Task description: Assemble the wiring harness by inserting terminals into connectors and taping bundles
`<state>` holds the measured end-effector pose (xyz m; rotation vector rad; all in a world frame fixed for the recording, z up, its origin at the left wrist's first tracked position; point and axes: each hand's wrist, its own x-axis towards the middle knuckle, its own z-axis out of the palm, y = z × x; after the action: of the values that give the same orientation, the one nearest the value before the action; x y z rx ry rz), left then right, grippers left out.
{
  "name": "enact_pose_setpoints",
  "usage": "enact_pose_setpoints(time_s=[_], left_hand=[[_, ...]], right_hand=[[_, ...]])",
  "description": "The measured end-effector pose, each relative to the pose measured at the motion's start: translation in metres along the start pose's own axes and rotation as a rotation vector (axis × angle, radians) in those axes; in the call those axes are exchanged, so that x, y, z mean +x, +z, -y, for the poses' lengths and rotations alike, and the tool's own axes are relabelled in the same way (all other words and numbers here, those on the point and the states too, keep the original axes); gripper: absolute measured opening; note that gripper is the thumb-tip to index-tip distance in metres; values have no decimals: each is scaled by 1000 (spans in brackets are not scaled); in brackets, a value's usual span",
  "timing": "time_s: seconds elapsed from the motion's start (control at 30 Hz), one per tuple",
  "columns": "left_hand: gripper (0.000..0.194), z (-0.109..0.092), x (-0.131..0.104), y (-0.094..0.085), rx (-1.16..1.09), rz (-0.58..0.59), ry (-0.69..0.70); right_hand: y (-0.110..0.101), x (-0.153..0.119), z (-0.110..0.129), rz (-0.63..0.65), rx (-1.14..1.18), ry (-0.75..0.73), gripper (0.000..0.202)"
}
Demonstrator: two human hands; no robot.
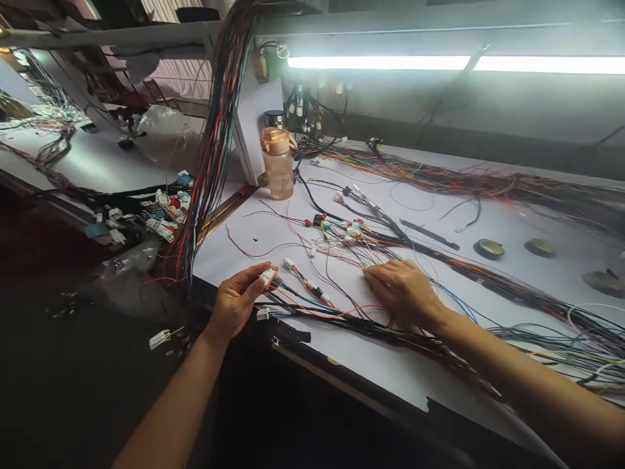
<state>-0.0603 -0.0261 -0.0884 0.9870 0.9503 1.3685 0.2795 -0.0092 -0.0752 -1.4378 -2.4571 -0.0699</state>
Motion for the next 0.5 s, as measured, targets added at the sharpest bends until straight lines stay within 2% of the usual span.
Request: enact_pose_setpoints(time_s=[0.1,0.2,0.5], left_hand=[[33,0,-1,-1,-10,4,-4],[31,-1,-2,-1,-14,25,-7],[32,-4,-4,1,-20,37,-35]], right_hand=[[0,2,-9,30,-50,49,26],[-2,2,-7,11,-50,34,26],[0,24,27,-63,5,-97,26]])
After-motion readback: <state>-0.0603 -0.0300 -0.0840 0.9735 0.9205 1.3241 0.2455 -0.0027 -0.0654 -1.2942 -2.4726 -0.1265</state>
